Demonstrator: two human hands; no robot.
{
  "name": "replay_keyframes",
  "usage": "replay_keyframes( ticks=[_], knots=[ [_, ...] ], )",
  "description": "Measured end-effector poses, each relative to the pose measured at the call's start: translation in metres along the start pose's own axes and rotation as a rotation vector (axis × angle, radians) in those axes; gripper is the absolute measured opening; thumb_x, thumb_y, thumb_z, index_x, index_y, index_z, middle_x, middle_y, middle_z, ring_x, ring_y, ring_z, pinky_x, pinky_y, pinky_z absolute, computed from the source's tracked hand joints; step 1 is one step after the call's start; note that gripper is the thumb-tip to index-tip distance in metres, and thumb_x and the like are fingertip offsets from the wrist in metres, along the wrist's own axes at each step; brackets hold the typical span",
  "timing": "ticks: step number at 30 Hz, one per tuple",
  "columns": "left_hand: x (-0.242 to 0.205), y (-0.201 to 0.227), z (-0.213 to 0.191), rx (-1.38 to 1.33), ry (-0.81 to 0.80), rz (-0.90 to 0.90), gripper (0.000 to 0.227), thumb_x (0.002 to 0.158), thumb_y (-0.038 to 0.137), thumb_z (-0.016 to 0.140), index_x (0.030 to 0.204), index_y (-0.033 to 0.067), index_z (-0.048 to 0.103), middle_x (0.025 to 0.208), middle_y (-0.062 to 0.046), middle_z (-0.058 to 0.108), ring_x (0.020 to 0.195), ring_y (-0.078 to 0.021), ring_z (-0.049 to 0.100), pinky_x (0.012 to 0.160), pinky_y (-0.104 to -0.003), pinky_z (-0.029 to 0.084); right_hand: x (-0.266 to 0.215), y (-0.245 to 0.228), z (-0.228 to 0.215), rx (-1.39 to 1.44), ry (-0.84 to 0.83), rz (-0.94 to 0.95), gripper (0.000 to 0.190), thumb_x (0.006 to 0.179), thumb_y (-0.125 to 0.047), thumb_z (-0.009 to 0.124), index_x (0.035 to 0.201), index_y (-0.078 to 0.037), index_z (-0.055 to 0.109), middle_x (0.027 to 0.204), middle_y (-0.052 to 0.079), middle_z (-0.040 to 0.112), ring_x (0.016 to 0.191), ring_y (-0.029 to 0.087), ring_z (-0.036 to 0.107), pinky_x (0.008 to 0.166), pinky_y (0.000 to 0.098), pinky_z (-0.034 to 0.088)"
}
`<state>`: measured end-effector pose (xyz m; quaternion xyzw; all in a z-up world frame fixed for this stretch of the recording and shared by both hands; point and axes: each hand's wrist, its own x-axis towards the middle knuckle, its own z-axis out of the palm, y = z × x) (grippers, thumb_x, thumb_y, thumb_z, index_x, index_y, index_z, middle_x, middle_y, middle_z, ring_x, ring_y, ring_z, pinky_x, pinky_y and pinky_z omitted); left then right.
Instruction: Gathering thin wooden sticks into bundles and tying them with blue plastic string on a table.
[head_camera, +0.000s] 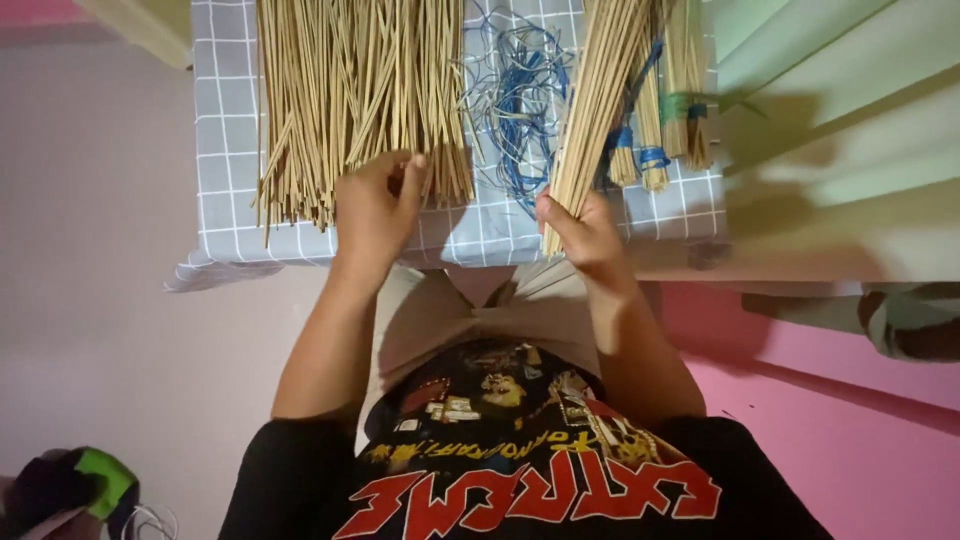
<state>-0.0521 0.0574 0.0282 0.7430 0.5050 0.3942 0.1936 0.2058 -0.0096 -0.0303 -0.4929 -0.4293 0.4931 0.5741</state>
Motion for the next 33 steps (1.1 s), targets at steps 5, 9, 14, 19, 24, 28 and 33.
replay_keyframes(
  ticks=[5,9,14,19,24,28,33],
  knots=[
    [0.005,-0.022,0.021,0.295,0.049,0.117,0.026,0.102,0.029,0.071,0.101,0.0038,0.077,0.071,-0.013,0.071,0.063,-0.0327,0.072,0.053,-0.041,0.055,-0.010,-0.004,-0.003,-0.031,-0.020,-0.012,0.011,0.097,-0.012,0.072,0.095,-0.002,0.068,0.068,0.005,0.056,0.062,0.011,0.055,0.057,0.0252,0.051],
    [-0.026,0.011,0.031,-0.207,-0.183,0.022,0.017,0.097,0.015,0.068,0.094,0.0013,0.077,0.071,-0.018,0.071,0.063,-0.0383,0.071,0.055,-0.043,0.054,-0.010,0.024,-0.005,-0.021,-0.072,-0.015,0.011,0.094,-0.011,0.072,0.093,0.000,0.069,0.068,0.008,0.058,0.062,0.014,0.059,0.054,0.0269,0.050],
    [-0.062,0.027,0.056,-0.426,-0.347,-0.074,0.023,0.088,0.016,0.079,0.097,-0.0040,0.075,0.076,-0.018,0.074,0.063,-0.0345,0.072,0.055,-0.041,0.057,-0.011,0.011,0.030,0.078,-0.092,-0.009,0.012,0.094,-0.010,0.074,0.097,0.000,0.069,0.070,0.008,0.062,0.064,0.014,0.063,0.057,0.0266,0.054],
    [-0.065,0.019,0.051,-0.430,-0.362,-0.156,0.007,0.088,0.012,0.075,0.087,0.0054,0.077,0.071,-0.014,0.074,0.066,-0.0362,0.073,0.057,-0.041,0.054,-0.007,-0.005,0.039,0.072,-0.148,0.032,0.014,0.093,-0.012,0.076,0.094,0.000,0.071,0.066,0.010,0.065,0.061,0.013,0.062,0.059,0.0271,0.053],
    [-0.056,-0.002,0.045,-0.428,-0.252,-0.153,0.013,0.088,0.006,0.066,0.090,0.0097,0.077,0.062,-0.012,0.068,0.058,-0.0254,0.067,0.055,-0.037,0.051,-0.005,0.009,0.026,-0.046,-0.135,0.001,0.022,0.090,-0.013,0.081,0.102,0.003,0.072,0.068,0.010,0.063,0.064,0.014,0.059,0.061,0.0297,0.052],
    [-0.023,-0.009,0.016,-0.323,-0.139,-0.188,0.012,0.091,0.006,0.067,0.095,0.0090,0.078,0.062,-0.012,0.066,0.055,-0.0249,0.064,0.054,-0.036,0.048,-0.005,0.000,0.008,-0.110,-0.113,-0.007,0.027,0.093,-0.018,0.077,0.107,0.004,0.071,0.069,0.012,0.063,0.064,0.015,0.060,0.062,0.0303,0.053],
    [0.011,-0.010,-0.012,0.317,-0.107,-0.008,0.018,0.096,0.020,0.068,0.099,0.0057,0.077,0.064,-0.016,0.069,0.058,-0.0371,0.070,0.053,-0.046,0.054,-0.017,-0.022,-0.007,-0.135,0.032,-0.006,0.020,0.093,-0.014,0.077,0.104,0.000,0.069,0.070,0.007,0.061,0.067,0.011,0.057,0.066,0.0259,0.050]
  ],
)
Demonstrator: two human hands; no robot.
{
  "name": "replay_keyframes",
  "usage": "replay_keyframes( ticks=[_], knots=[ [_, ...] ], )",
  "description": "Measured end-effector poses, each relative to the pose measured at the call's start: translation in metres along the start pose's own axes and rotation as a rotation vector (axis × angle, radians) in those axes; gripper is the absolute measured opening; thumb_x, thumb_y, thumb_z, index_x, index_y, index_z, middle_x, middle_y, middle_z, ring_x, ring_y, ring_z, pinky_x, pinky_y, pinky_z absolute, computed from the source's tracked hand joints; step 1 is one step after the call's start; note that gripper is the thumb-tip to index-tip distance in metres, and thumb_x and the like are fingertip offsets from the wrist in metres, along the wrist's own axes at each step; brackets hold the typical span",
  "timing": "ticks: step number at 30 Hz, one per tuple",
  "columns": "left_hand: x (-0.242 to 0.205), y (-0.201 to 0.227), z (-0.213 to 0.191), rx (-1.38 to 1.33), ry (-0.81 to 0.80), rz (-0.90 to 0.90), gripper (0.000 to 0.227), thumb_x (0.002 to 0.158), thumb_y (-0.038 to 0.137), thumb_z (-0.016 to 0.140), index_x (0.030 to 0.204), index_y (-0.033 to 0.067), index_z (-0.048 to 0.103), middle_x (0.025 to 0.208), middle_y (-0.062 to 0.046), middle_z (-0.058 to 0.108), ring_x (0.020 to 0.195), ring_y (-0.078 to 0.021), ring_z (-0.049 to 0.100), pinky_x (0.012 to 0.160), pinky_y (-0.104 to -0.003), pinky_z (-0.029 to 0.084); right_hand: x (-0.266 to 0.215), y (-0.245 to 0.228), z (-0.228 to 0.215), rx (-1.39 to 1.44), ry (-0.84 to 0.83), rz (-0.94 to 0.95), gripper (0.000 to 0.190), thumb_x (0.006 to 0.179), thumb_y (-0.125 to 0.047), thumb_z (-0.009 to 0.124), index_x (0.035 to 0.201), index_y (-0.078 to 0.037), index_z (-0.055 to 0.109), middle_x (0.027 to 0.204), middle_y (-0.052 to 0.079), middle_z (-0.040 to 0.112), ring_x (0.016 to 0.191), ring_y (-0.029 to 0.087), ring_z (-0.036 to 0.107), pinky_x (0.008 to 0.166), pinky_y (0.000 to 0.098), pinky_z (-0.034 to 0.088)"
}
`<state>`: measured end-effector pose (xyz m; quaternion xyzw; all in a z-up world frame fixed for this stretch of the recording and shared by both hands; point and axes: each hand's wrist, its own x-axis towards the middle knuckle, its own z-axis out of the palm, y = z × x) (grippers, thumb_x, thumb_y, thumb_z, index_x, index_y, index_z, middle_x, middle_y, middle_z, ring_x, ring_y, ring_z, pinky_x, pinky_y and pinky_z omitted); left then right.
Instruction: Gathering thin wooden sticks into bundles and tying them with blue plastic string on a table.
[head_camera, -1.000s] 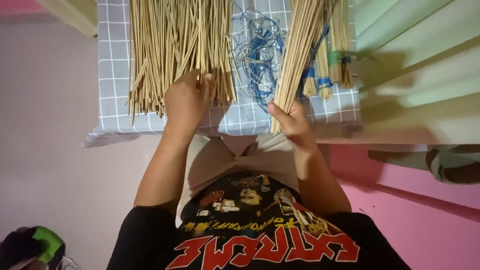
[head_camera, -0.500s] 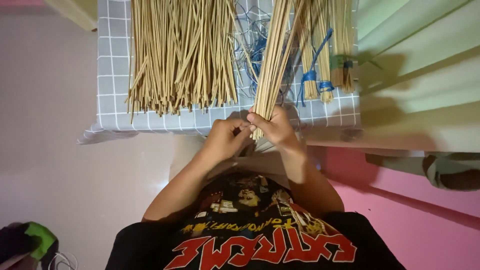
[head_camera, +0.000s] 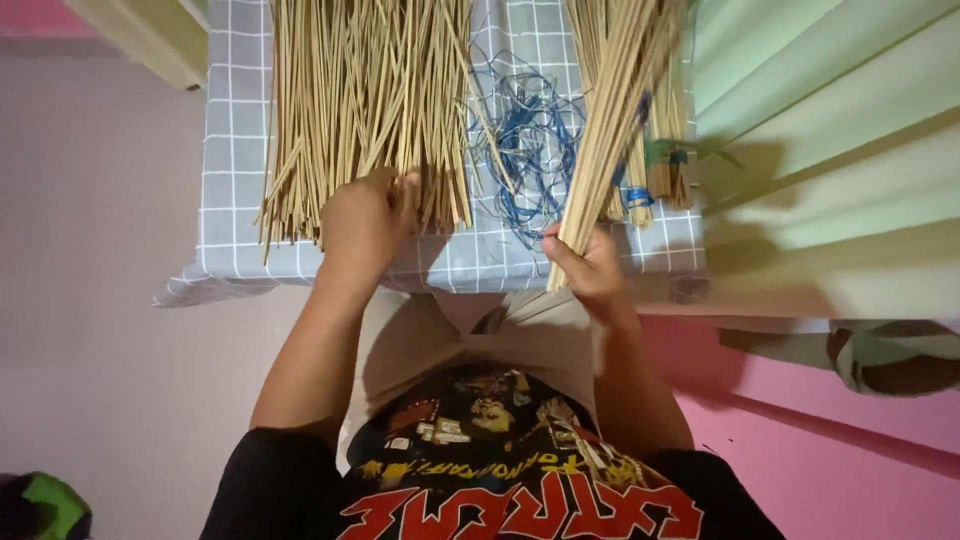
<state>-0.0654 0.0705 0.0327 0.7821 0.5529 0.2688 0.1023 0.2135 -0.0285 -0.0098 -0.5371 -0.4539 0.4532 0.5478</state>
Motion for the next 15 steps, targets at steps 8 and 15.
replay_keyframes(
  ticks=[8,15],
  knots=[
    [0.019,0.051,0.037,-0.116,-0.110,0.312,0.032,0.089,0.007,0.067,0.120,0.0081,0.072,0.107,-0.019,0.068,0.086,-0.0431,0.074,0.069,-0.053,0.060,-0.008,0.019,-0.023,-0.078,0.029,-0.019,0.021,0.093,-0.015,0.078,0.104,0.001,0.069,0.071,0.006,0.061,0.068,0.011,0.056,0.065,0.0261,0.047],
    [0.062,0.053,0.071,0.025,-0.269,0.374,0.036,0.088,0.012,0.061,0.123,0.0029,0.067,0.115,-0.018,0.069,0.083,-0.0463,0.074,0.070,-0.059,0.059,-0.015,-0.002,-0.020,-0.049,0.020,-0.053,0.020,0.093,-0.014,0.075,0.106,0.000,0.068,0.072,0.004,0.059,0.070,0.008,0.056,0.068,0.0239,0.047]
  ],
)
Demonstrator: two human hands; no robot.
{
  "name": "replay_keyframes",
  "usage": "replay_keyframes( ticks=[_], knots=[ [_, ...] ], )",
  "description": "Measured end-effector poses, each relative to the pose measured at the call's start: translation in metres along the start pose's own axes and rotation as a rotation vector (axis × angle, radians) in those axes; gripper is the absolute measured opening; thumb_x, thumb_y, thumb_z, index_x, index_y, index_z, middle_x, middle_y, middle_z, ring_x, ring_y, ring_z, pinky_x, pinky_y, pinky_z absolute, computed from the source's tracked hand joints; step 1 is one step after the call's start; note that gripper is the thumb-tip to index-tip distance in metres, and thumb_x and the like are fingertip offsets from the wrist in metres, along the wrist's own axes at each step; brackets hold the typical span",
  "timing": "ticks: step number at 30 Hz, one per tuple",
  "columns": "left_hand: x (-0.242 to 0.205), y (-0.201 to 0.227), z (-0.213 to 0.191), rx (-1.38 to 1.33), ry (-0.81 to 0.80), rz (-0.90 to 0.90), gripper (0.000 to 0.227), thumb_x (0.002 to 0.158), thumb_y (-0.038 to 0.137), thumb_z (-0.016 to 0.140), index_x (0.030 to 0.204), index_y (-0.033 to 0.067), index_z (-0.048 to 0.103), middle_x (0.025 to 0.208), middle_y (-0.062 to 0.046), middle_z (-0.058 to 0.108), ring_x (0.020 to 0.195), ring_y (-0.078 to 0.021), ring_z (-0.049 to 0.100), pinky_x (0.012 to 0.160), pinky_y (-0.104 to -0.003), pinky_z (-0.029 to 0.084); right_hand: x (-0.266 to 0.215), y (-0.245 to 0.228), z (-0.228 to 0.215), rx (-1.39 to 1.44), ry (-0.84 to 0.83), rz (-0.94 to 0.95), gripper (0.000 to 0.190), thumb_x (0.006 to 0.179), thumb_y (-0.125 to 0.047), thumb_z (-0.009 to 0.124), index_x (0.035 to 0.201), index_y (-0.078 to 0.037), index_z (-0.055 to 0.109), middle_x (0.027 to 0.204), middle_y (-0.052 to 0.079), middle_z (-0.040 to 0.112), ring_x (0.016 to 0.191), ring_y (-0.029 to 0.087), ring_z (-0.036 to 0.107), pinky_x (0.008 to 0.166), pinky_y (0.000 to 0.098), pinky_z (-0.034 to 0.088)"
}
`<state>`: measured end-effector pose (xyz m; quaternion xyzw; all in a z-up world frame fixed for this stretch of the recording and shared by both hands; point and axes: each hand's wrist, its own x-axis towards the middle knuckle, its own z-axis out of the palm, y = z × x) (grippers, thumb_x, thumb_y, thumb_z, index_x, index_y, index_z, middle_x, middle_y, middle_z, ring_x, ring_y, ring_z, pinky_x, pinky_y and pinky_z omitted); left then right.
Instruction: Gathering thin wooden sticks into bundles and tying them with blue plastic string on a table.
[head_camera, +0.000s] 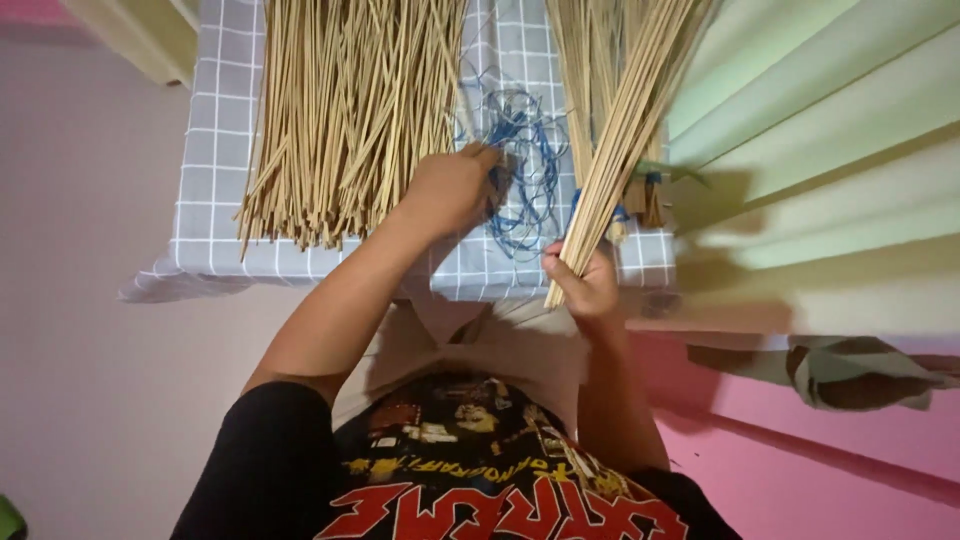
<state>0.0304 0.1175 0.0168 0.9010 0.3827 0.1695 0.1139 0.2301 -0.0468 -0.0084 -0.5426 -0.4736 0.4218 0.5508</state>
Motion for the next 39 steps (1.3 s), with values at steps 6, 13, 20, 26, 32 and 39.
replay_keyframes(
  ticks=[6,13,20,26,32,39],
  knots=[
    [-0.011,-0.005,-0.001,0.097,0.091,-0.052,0.029,0.096,0.027,0.059,0.116,0.0067,0.066,0.102,-0.016,0.070,0.077,-0.0431,0.075,0.062,-0.054,0.059,0.001,0.022,-0.013,-0.037,-0.003,-0.014,0.020,0.093,-0.013,0.076,0.103,0.002,0.069,0.071,0.005,0.059,0.069,0.009,0.056,0.066,0.0257,0.047],
    [-0.035,-0.022,0.007,0.260,0.033,-0.294,0.054,0.091,0.024,0.070,0.138,0.0029,0.056,0.115,-0.020,0.068,0.077,-0.0420,0.075,0.052,-0.056,0.057,0.005,0.031,-0.004,0.018,-0.007,-0.015,0.020,0.093,-0.013,0.077,0.104,0.001,0.070,0.070,0.006,0.060,0.068,0.010,0.055,0.066,0.0273,0.049],
    [-0.100,0.052,0.013,-0.683,0.092,-0.232,0.021,0.092,0.019,0.069,0.107,0.0066,0.075,0.089,-0.016,0.077,0.075,-0.0370,0.074,0.067,-0.047,0.060,0.013,0.041,0.037,0.220,-0.069,0.079,0.022,0.091,-0.014,0.078,0.103,0.002,0.068,0.068,0.009,0.058,0.059,0.015,0.059,0.053,0.0323,0.053],
    [-0.124,0.044,0.056,-0.884,0.134,-0.344,0.019,0.083,0.019,0.082,0.098,0.0126,0.073,0.079,-0.006,0.079,0.071,-0.0244,0.074,0.064,-0.038,0.060,0.023,0.049,0.059,0.362,-0.156,0.134,0.017,0.089,-0.005,0.079,0.100,0.002,0.067,0.070,0.012,0.062,0.060,0.016,0.064,0.053,0.0351,0.060],
    [-0.134,0.031,0.043,-1.075,0.169,-0.390,0.012,0.089,0.006,0.072,0.101,0.0039,0.075,0.070,-0.009,0.075,0.063,-0.0178,0.069,0.064,-0.034,0.058,0.028,0.027,0.061,0.220,-0.172,0.110,0.019,0.089,-0.007,0.080,0.096,0.007,0.069,0.058,0.018,0.063,0.049,0.021,0.064,0.045,0.0345,0.056],
    [-0.137,-0.005,-0.003,-0.693,0.347,-0.467,0.017,0.095,0.007,0.064,0.106,0.0047,0.077,0.068,-0.018,0.070,0.059,-0.0292,0.068,0.055,-0.040,0.050,0.028,0.027,0.032,0.076,-0.056,0.108,0.022,0.094,-0.012,0.075,0.109,0.002,0.070,0.062,0.015,0.064,0.050,0.016,0.062,0.047,0.0291,0.054]
  ],
)
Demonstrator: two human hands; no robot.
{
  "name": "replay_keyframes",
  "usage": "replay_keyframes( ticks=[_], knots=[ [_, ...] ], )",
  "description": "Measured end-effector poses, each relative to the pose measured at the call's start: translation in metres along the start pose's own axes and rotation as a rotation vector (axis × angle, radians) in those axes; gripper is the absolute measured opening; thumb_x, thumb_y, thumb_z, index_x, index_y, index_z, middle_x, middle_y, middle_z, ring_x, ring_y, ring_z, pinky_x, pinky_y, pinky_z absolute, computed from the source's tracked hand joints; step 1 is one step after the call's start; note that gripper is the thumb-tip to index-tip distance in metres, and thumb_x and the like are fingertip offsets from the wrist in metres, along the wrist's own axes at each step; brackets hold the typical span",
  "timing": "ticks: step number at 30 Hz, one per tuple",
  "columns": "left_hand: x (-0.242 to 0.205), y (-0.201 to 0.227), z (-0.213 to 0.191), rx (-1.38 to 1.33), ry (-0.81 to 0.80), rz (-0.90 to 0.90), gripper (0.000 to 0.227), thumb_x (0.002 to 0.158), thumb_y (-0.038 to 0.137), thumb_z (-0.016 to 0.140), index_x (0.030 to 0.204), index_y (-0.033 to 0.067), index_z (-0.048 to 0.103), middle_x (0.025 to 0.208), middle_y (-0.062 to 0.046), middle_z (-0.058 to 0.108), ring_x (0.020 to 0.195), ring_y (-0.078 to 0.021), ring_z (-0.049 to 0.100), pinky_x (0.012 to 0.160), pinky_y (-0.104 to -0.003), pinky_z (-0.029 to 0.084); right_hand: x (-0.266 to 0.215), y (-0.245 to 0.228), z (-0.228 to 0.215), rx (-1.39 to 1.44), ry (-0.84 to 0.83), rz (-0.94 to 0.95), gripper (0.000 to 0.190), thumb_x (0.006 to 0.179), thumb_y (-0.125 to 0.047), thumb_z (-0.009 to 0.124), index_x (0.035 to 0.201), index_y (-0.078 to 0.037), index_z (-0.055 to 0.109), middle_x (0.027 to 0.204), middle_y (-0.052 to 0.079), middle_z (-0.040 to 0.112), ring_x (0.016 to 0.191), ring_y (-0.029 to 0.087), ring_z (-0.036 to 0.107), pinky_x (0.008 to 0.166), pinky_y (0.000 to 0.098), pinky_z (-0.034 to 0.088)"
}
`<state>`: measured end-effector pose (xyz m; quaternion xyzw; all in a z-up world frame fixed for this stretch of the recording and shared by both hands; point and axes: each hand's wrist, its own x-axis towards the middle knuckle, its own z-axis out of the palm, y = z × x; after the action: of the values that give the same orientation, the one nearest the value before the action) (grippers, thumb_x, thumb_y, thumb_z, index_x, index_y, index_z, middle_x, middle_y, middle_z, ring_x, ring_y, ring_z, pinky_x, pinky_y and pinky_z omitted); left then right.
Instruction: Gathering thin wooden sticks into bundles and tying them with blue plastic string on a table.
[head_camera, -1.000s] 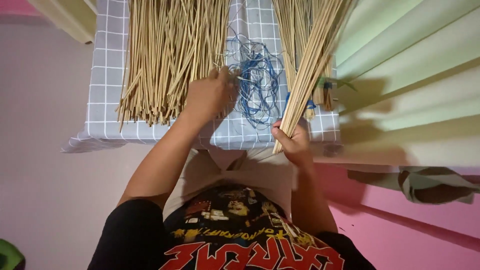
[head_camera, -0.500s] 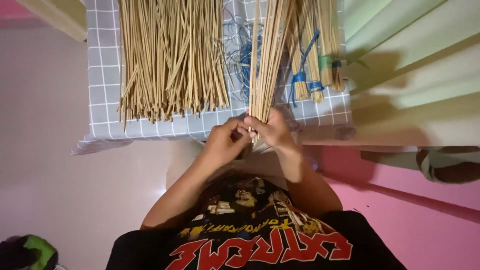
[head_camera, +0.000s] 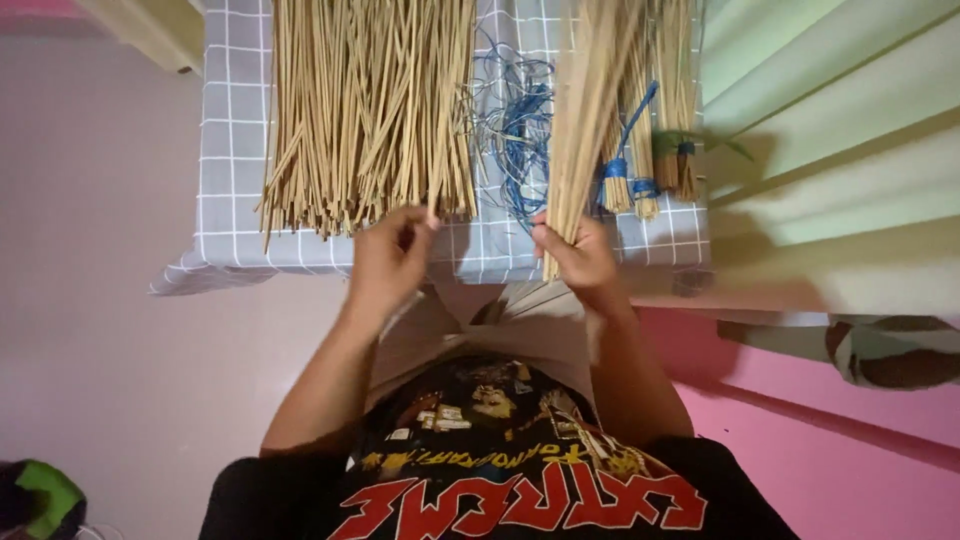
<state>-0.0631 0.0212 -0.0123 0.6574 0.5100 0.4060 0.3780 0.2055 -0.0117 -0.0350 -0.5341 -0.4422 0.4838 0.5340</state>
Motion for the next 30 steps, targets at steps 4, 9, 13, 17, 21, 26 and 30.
replay_keyframes(
  ticks=[4,9,13,17,21,26,30],
  knots=[
    [0.028,0.006,-0.012,0.304,0.079,0.128,0.021,0.101,0.025,0.066,0.103,0.0073,0.077,0.073,-0.016,0.073,0.071,-0.0430,0.072,0.060,-0.052,0.054,-0.008,-0.011,0.003,-0.051,0.031,-0.024,0.019,0.093,-0.013,0.077,0.107,-0.001,0.073,0.067,0.006,0.061,0.061,0.008,0.055,0.057,0.0239,0.050],
    [0.014,0.038,-0.001,0.336,-0.008,0.129,0.035,0.103,0.038,0.059,0.106,0.0082,0.078,0.069,-0.020,0.071,0.068,-0.0450,0.071,0.059,-0.055,0.053,-0.017,-0.030,0.022,0.012,0.040,0.022,0.020,0.092,-0.012,0.075,0.107,0.000,0.072,0.070,0.004,0.058,0.065,0.008,0.051,0.062,0.0221,0.044],
    [-0.009,0.042,0.032,0.037,-0.320,0.026,0.023,0.097,0.015,0.064,0.109,0.0009,0.077,0.082,-0.022,0.076,0.057,-0.0319,0.070,0.059,-0.041,0.058,-0.017,-0.030,0.047,0.033,-0.016,0.013,0.023,0.089,-0.012,0.080,0.106,0.002,0.074,0.069,0.007,0.059,0.065,0.012,0.054,0.062,0.0257,0.046],
    [-0.021,0.026,0.048,-0.109,-0.304,-0.052,0.025,0.082,0.022,0.082,0.099,0.0045,0.074,0.081,-0.012,0.079,0.076,-0.0367,0.076,0.067,-0.045,0.061,-0.016,-0.024,0.061,0.181,-0.076,0.031,0.013,0.088,-0.004,0.079,0.097,0.003,0.073,0.065,0.009,0.060,0.059,0.012,0.057,0.057,0.0268,0.051],
    [-0.020,0.014,0.044,-0.115,-0.312,-0.084,0.018,0.085,0.017,0.079,0.099,0.0061,0.078,0.078,-0.015,0.078,0.076,-0.0346,0.076,0.066,-0.043,0.059,-0.006,-0.007,0.046,0.196,-0.087,0.052,0.016,0.088,-0.007,0.080,0.095,0.005,0.072,0.063,0.012,0.062,0.058,0.016,0.061,0.056,0.0321,0.056],
    [-0.010,0.022,0.020,-0.047,-0.224,-0.055,0.014,0.090,0.010,0.069,0.099,0.0090,0.080,0.077,-0.016,0.076,0.074,-0.0361,0.074,0.068,-0.043,0.057,0.004,-0.001,0.024,0.044,-0.085,-0.004,0.018,0.090,-0.010,0.079,0.098,0.005,0.071,0.061,0.012,0.061,0.055,0.016,0.060,0.053,0.0297,0.051],
    [0.018,-0.007,-0.007,0.112,-0.061,-0.051,0.015,0.091,0.012,0.066,0.099,0.0074,0.078,0.075,-0.019,0.072,0.071,-0.0379,0.073,0.063,-0.045,0.054,0.005,-0.002,0.009,0.059,-0.024,-0.009,0.019,0.090,-0.009,0.077,0.103,0.005,0.072,0.059,0.013,0.061,0.051,0.017,0.064,0.050,0.0285,0.054]
  ],
)
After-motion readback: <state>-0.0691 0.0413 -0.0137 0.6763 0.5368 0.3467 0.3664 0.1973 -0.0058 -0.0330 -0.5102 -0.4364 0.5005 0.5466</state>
